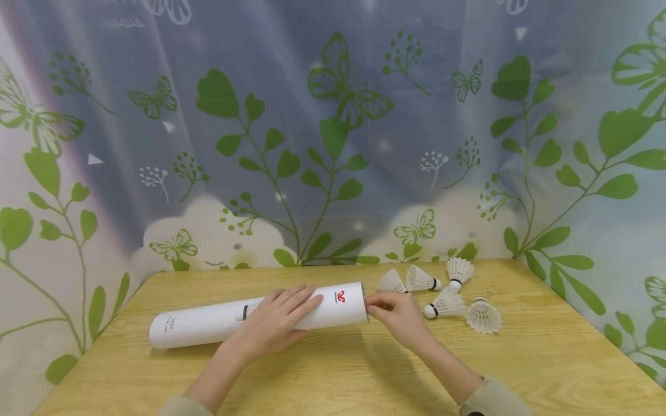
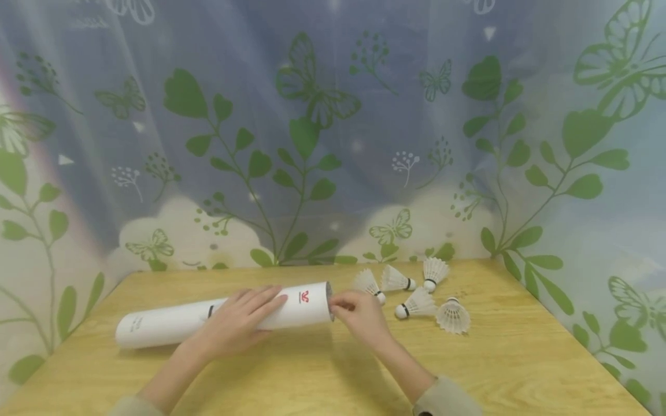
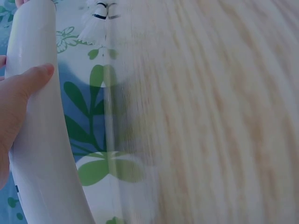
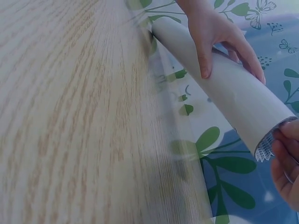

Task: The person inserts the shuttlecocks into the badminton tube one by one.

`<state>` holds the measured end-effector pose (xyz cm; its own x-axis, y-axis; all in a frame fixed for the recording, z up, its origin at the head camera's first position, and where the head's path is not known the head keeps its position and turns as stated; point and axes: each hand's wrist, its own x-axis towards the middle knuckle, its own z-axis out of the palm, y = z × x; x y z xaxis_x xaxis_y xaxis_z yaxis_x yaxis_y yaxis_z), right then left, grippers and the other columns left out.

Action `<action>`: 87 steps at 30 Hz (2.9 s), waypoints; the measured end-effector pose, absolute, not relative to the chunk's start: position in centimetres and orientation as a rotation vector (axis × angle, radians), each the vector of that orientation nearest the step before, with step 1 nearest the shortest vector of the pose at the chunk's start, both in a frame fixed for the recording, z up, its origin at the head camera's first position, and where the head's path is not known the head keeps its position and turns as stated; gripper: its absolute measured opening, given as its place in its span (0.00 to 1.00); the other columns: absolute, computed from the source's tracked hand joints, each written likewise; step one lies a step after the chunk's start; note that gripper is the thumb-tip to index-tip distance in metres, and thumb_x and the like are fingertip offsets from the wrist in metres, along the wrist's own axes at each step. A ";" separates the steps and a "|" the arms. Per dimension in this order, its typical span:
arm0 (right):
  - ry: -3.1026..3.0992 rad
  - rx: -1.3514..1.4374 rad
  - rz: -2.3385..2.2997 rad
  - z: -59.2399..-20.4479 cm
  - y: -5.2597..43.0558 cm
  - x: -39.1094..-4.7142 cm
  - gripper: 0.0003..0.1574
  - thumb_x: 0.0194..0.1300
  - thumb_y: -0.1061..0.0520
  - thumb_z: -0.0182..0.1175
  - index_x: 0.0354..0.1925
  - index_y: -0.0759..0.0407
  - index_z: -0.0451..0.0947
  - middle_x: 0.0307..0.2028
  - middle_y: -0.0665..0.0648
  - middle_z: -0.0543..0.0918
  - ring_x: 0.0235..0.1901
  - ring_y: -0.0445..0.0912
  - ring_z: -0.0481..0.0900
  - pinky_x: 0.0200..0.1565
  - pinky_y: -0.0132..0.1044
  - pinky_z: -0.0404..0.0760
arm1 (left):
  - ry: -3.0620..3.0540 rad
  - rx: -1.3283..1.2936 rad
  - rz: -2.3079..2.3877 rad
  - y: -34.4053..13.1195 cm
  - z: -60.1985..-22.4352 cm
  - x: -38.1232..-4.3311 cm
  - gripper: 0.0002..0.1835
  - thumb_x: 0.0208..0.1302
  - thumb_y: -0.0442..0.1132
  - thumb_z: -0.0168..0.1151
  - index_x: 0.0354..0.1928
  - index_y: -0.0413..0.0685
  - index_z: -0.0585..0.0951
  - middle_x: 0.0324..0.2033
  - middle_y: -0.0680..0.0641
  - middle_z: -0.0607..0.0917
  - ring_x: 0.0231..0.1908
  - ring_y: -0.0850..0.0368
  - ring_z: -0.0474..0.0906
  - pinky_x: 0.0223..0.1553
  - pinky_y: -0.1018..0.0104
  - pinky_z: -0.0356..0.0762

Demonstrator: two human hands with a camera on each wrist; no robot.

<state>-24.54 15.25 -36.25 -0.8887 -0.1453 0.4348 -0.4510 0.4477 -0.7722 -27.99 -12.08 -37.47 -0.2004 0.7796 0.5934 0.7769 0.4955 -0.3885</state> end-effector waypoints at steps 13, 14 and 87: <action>-2.420 0.567 1.405 -36.2 15.4 -24.5 0.05 0.57 0.67 0.63 0.33 0.65 0.84 0.36 0.61 0.86 0.35 0.49 0.82 0.33 0.30 0.79 | -1.955 -1.285 0.004 -12.2 -37.6 -28.1 0.47 0.37 0.49 0.78 0.62 0.44 0.70 0.57 0.42 0.76 0.54 0.49 0.74 0.44 0.55 0.78; -2.429 0.569 1.402 -36.1 15.5 -24.5 0.05 0.57 0.66 0.62 0.33 0.65 0.84 0.36 0.61 0.86 0.35 0.48 0.82 0.32 0.30 0.79 | -1.956 -1.285 0.002 -12.2 -37.6 -28.1 0.47 0.37 0.49 0.78 0.63 0.44 0.70 0.57 0.42 0.76 0.54 0.49 0.74 0.44 0.55 0.78; -2.782 0.159 0.659 -37.8 36.9 -24.4 0.21 0.57 0.57 0.64 0.44 0.73 0.76 0.30 0.61 0.83 0.30 0.53 0.80 0.32 0.47 0.77 | -1.967 -1.302 0.025 -12.2 -37.6 -28.0 0.46 0.37 0.49 0.78 0.62 0.43 0.70 0.58 0.43 0.75 0.54 0.48 0.74 0.44 0.55 0.78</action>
